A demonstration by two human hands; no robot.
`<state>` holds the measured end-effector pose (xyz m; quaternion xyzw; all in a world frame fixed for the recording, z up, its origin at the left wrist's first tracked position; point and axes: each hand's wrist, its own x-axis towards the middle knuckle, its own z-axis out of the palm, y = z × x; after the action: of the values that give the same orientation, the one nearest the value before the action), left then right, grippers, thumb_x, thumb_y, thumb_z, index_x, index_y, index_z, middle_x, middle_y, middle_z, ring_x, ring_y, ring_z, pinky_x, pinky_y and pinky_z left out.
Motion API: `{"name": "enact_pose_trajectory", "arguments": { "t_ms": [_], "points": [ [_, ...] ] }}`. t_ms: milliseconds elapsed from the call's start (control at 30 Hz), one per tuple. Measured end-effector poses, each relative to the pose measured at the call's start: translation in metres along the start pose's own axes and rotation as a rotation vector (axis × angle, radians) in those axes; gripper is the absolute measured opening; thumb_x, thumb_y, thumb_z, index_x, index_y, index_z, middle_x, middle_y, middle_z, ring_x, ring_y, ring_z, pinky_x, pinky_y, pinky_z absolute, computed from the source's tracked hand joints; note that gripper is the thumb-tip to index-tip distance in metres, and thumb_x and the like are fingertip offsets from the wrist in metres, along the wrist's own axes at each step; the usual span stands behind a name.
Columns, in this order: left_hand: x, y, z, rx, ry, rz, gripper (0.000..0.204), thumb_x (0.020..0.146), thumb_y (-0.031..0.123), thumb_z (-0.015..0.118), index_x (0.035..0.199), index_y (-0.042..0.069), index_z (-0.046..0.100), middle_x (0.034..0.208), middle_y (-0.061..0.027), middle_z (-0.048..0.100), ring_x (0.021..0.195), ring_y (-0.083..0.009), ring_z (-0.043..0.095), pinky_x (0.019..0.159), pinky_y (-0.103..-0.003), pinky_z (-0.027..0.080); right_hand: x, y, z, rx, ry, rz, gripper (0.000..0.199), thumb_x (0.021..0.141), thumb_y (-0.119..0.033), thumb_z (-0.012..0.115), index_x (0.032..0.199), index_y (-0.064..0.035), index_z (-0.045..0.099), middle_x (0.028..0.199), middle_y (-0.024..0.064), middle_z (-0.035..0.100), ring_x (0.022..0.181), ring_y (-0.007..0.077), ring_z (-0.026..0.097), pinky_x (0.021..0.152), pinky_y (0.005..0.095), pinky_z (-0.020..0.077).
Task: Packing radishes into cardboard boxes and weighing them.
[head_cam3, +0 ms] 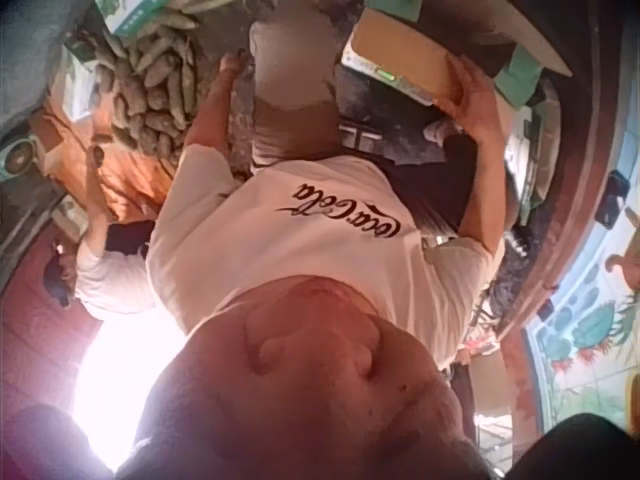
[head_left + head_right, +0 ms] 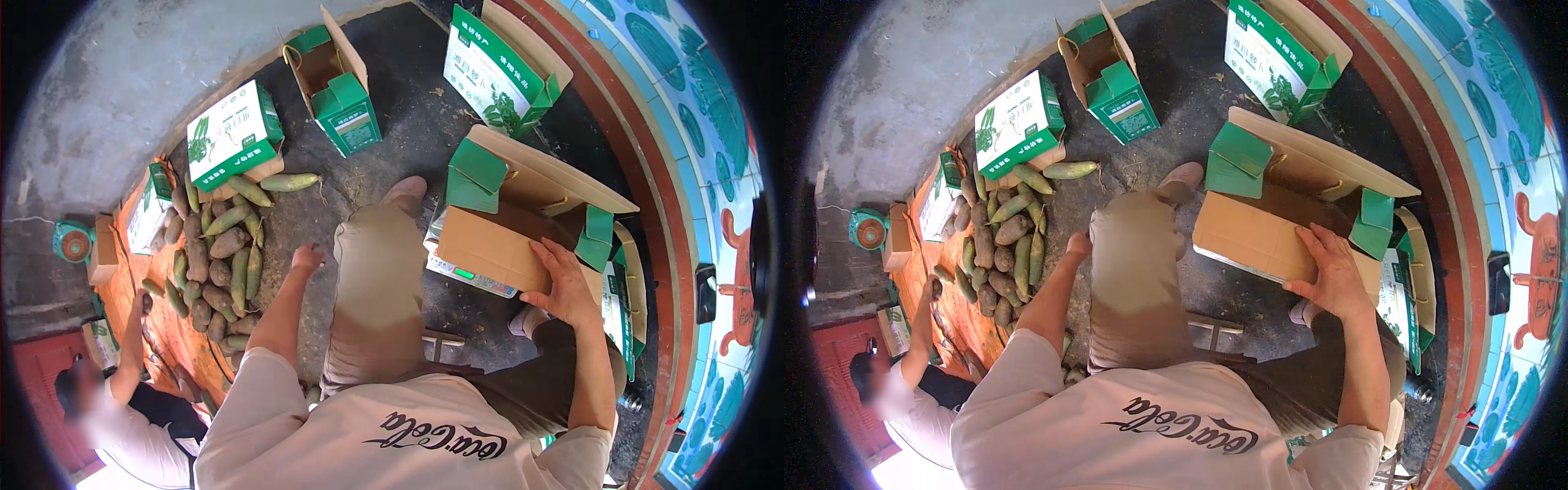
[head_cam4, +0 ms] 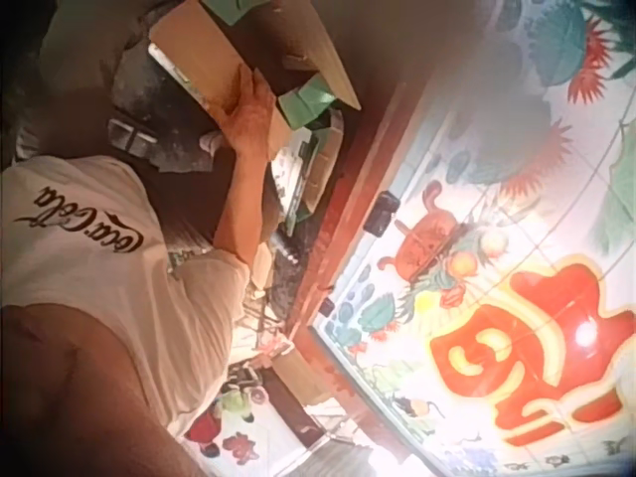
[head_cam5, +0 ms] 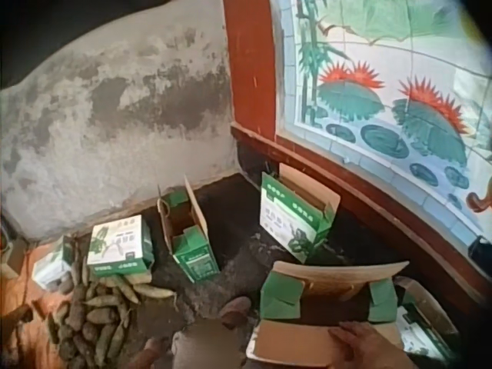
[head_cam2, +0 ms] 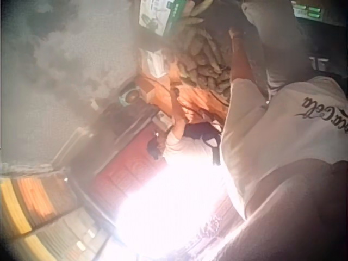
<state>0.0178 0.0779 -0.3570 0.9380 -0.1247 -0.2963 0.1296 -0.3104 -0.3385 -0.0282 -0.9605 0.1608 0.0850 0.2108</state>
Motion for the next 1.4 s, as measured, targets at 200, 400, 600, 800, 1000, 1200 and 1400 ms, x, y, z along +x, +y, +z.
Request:
{"name": "enact_pose_trajectory", "arguments": {
  "t_ms": [200,400,600,800,1000,1200,1400],
  "points": [
    [0.065,0.023,0.002,-0.136,-0.005,-0.041,0.051,0.075,0.032,0.065,0.121,0.015,0.054,0.117,-0.0173,0.057,0.11,-0.0328,0.054,0.091,-0.04,0.045,0.019,-0.016,0.001,-0.013,-0.071,0.046,0.1,0.048,-0.024,0.085,0.136,-0.0119,0.037,0.13,0.0187,0.041,0.12,0.0373,0.04,0.105,0.0456,0.0294],
    [0.085,0.073,-0.038,0.135,0.114,-0.058,0.053,0.077,0.032,0.065,0.124,0.012,0.051,0.137,-0.0134,0.037,0.118,-0.0299,0.049,0.098,-0.038,0.041,0.035,-0.021,-0.002,-0.041,-0.155,0.094,0.107,0.042,-0.02,0.086,0.136,-0.0136,0.036,0.127,0.0178,0.043,0.119,0.0355,0.041,0.104,0.0466,0.0301],
    [0.113,0.114,-0.073,0.651,-0.061,-0.045,0.05,0.079,0.025,0.06,0.127,0.015,0.052,0.147,-0.0007,0.026,0.118,-0.0224,0.049,0.103,-0.043,0.034,0.043,-0.019,-0.006,-0.025,-0.208,0.106,0.11,0.038,-0.022,0.087,0.135,-0.0118,0.035,0.126,0.0149,0.043,0.118,0.0351,0.041,0.104,0.0478,0.0301],
    [0.152,0.095,-0.068,0.996,-0.18,0.085,0.035,0.083,0.019,0.056,0.117,0.017,0.062,0.148,0.0021,0.024,0.114,-0.0192,0.051,0.104,-0.053,0.027,0.049,-0.013,-0.009,-0.01,-0.266,0.104,0.11,0.036,-0.027,0.086,0.133,-0.0103,0.036,0.127,0.0139,0.041,0.118,0.0355,0.041,0.104,0.0471,0.03],
    [0.169,0.076,-0.068,0.994,-0.108,0.072,0.026,0.083,0.014,0.055,0.108,0.011,0.062,0.121,-0.0046,0.052,0.107,-0.022,0.057,0.089,-0.043,0.043,0.053,-0.012,-0.012,0.026,-0.301,0.078,0.109,0.037,-0.03,0.086,0.133,-0.0109,0.036,0.127,0.014,0.041,0.118,0.0351,0.04,0.104,0.0478,0.0299],
    [0.128,0.042,-0.054,0.842,0.061,0.242,0.019,0.079,0.01,0.055,0.097,0.007,0.062,0.097,-0.0111,0.062,0.093,-0.0251,0.063,0.078,-0.037,0.051,0.046,-0.014,-0.011,0.017,-0.277,0.074,0.109,0.042,-0.03,0.086,0.135,-0.0115,0.033,0.128,0.014,0.04,0.121,0.0353,0.038,0.104,0.0483,0.0292],
    [0.054,0.019,-0.034,0.367,0.084,0.238,0.01,0.079,0.012,0.055,0.082,0.01,0.064,0.096,-0.0143,0.06,0.089,-0.0322,0.061,0.073,-0.043,0.05,0.032,-0.015,-0.008,-0.084,-0.274,0.093,0.109,0.053,-0.037,0.083,0.141,-0.0147,0.023,0.129,0.0165,0.039,0.122,0.0347,0.038,0.106,0.049,0.0276]
  ]
}}
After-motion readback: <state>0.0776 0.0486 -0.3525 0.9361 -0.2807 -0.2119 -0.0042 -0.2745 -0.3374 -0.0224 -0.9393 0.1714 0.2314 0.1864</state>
